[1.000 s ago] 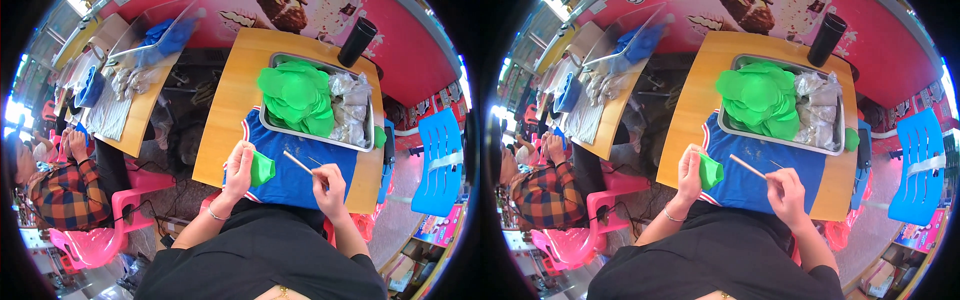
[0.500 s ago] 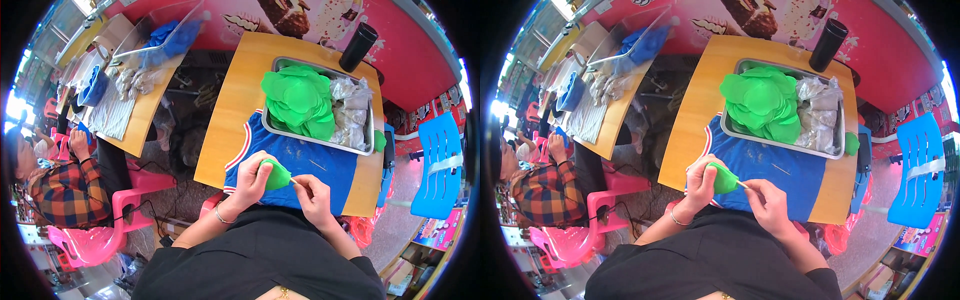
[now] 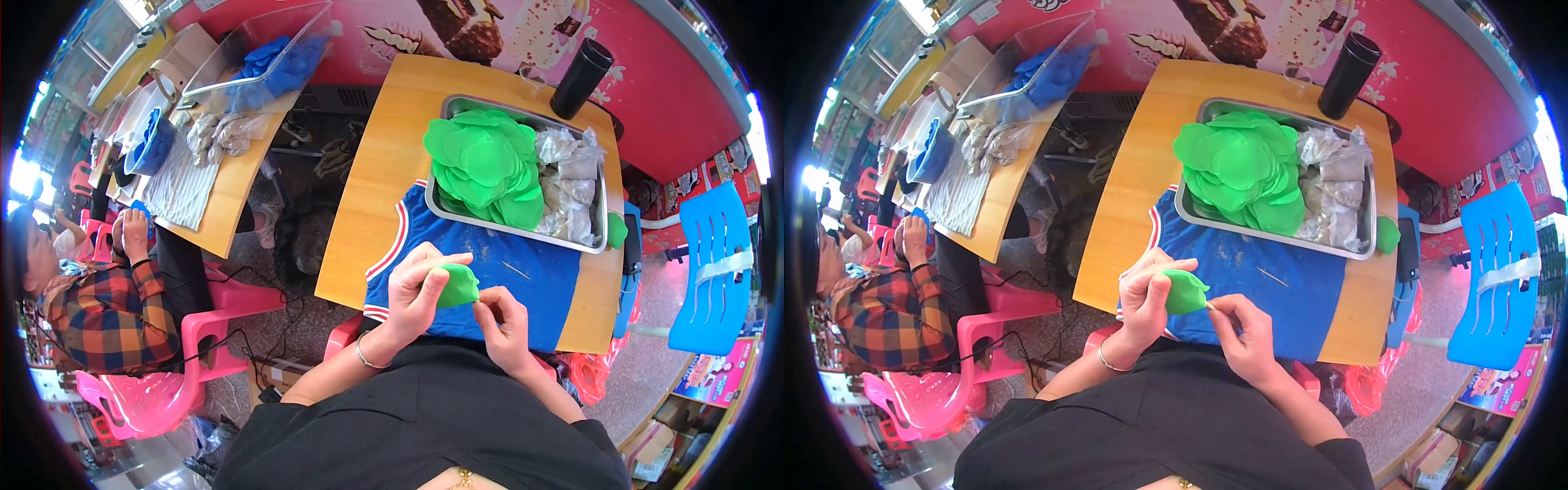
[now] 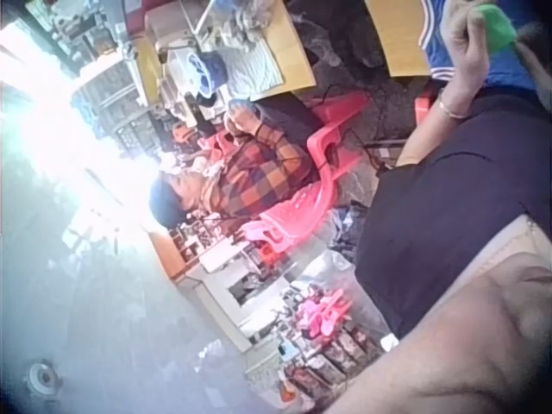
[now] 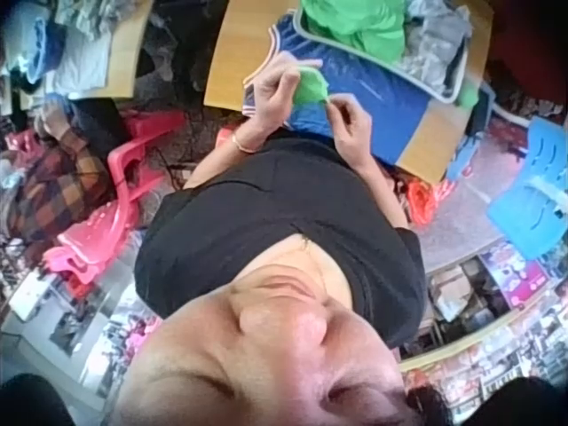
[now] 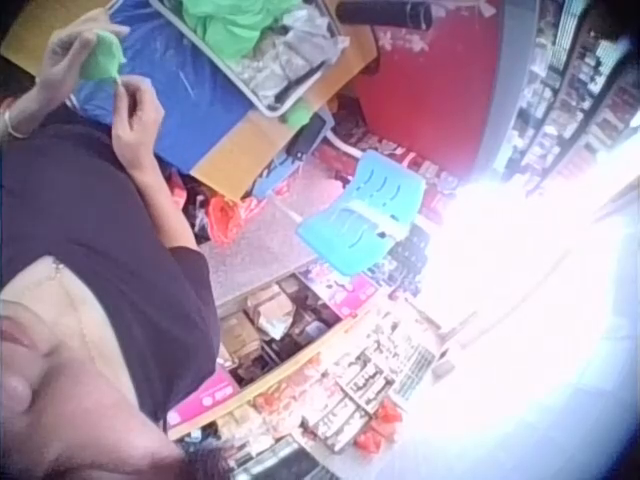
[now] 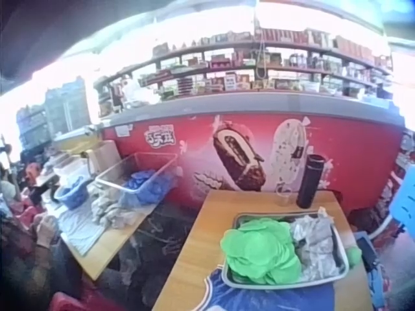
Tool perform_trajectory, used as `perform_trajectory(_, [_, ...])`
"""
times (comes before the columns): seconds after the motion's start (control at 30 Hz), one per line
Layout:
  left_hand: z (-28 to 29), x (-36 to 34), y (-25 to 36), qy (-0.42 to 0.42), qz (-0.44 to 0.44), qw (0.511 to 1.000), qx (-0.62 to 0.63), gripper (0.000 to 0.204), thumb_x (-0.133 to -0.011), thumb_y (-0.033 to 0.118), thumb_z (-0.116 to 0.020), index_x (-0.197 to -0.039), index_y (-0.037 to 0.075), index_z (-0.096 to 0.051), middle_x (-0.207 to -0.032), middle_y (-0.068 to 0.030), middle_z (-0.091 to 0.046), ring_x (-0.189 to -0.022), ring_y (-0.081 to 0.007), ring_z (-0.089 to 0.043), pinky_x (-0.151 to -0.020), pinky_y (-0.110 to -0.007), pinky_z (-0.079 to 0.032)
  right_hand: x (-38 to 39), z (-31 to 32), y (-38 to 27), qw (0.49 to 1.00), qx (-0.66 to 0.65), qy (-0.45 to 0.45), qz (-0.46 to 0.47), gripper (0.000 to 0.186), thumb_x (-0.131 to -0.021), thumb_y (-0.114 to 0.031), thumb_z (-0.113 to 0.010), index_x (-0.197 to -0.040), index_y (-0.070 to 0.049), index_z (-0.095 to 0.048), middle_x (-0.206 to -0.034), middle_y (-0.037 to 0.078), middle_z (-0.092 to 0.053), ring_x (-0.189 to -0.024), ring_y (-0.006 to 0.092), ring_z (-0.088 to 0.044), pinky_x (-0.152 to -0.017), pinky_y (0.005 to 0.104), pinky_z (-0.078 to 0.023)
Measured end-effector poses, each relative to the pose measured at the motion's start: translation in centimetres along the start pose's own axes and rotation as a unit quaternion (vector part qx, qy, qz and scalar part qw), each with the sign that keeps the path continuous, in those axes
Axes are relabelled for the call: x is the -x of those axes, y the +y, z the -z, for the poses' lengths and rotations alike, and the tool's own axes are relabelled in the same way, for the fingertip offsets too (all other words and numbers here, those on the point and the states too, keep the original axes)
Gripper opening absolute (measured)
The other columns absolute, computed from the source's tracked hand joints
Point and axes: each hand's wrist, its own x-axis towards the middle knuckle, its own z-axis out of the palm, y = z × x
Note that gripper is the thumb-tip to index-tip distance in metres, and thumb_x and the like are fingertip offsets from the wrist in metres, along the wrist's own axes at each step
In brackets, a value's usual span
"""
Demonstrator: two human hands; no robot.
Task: Hand-stuffing small green heart-shaped leather pieces using a thin stick and filling material from a plastic bag.
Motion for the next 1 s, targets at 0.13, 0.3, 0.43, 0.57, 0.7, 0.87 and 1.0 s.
perform_trajectory(0.13, [-0.2, 0.1, -0.4, 0.043, 0.016, 0.995, 0.088, 0.029, -0.092, 0.021, -0.049, -0.097, -0.002, -0.065, -0.074, -0.0034, -0.054, -0.069, -0.0092, -0.045, -0.062, -0.021, -0.038, 0.1, 0.1, -0.1, 0.988, -0.142, -0.012, -0.056, 0.007, -0.088, -0.004, -0.052, -0.090, -0.001, -0.057, -0.069, -0.002, -0.051, -0.058, 0.0027, -0.042, -0.052, 0.0171, -0.033])
perform_trajectory(0.3, [-0.3, 0.5, -0.5, 0.047, 0.056, 0.988, 0.139, 0.030, -0.093, 0.023, -0.048, -0.098, -0.002, -0.065, -0.076, -0.0023, -0.053, -0.070, -0.0082, -0.046, -0.064, -0.021, -0.039, 0.9, 0.1, 0.8, 0.968, -0.228, -0.026, -0.104, 0.009, -0.089, -0.006, -0.051, -0.091, -0.001, -0.057, -0.069, -0.002, -0.051, -0.060, 0.0022, -0.044, -0.053, 0.0174, -0.035])
perform_trajectory(0.43, [-0.4, 0.2, 0.0, 0.055, 0.062, 0.984, 0.156, 0.028, -0.092, 0.021, -0.050, -0.099, -0.002, -0.065, -0.076, -0.0021, -0.053, -0.069, -0.0081, -0.046, -0.063, -0.021, -0.039, 0.4, -0.3, 1.0, 0.992, -0.103, -0.048, -0.059, 0.007, -0.090, -0.005, -0.048, -0.090, -0.001, -0.054, -0.071, 0.000, -0.052, -0.060, 0.0033, -0.044, -0.053, 0.0170, -0.034])
perform_trajectory(0.57, [0.1, 0.3, 0.0, 0.008, 0.049, 0.998, 0.037, 0.029, -0.090, 0.023, -0.054, -0.096, -0.003, -0.065, -0.074, -0.0028, -0.052, -0.069, -0.0089, -0.048, -0.063, -0.022, -0.041, -0.1, -0.2, 0.6, 0.997, -0.073, -0.025, -0.018, 0.009, -0.089, -0.006, -0.051, -0.091, -0.001, -0.058, -0.069, -0.002, -0.052, -0.060, 0.0023, -0.045, -0.054, 0.0172, -0.035])
perform_trajectory(0.7, [0.0, 0.2, -0.2, 0.039, 0.069, 0.992, 0.097, 0.033, -0.089, 0.027, -0.055, -0.092, -0.005, -0.065, -0.076, -0.0043, -0.053, -0.069, -0.0095, -0.048, -0.064, -0.023, -0.043, 0.2, 0.4, 0.9, 0.979, -0.184, -0.045, -0.081, 0.009, -0.089, -0.007, -0.051, -0.092, -0.001, -0.057, -0.069, -0.002, -0.051, -0.060, 0.0027, -0.044, -0.053, 0.0174, -0.035])
perform_trajectory(0.87, [-0.1, 0.5, -0.3, 0.051, 0.111, 0.976, 0.181, 0.031, -0.092, 0.023, -0.050, -0.097, -0.005, -0.062, -0.081, -0.0036, -0.053, -0.073, -0.0087, -0.051, -0.066, -0.021, -0.043, 0.1, 0.5, 1.0, 0.971, -0.210, -0.055, -0.100, 0.010, -0.090, -0.010, -0.051, -0.094, -0.002, -0.057, -0.070, -0.002, -0.050, -0.060, 0.0028, -0.043, -0.053, 0.0172, -0.033])
perform_trajectory(1.0, [-0.1, 0.3, 0.1, 0.030, 0.130, 0.971, 0.199, 0.040, -0.095, 0.028, -0.042, -0.111, -0.006, -0.056, -0.087, -0.0020, -0.051, -0.077, -0.0072, -0.052, -0.069, -0.020, -0.041, 0.1, 0.7, 1.0, 0.965, -0.219, -0.069, -0.125, 0.012, -0.090, -0.013, -0.052, -0.094, -0.003, -0.057, -0.070, -0.003, -0.049, -0.060, 0.0026, -0.041, -0.053, 0.0171, -0.032])
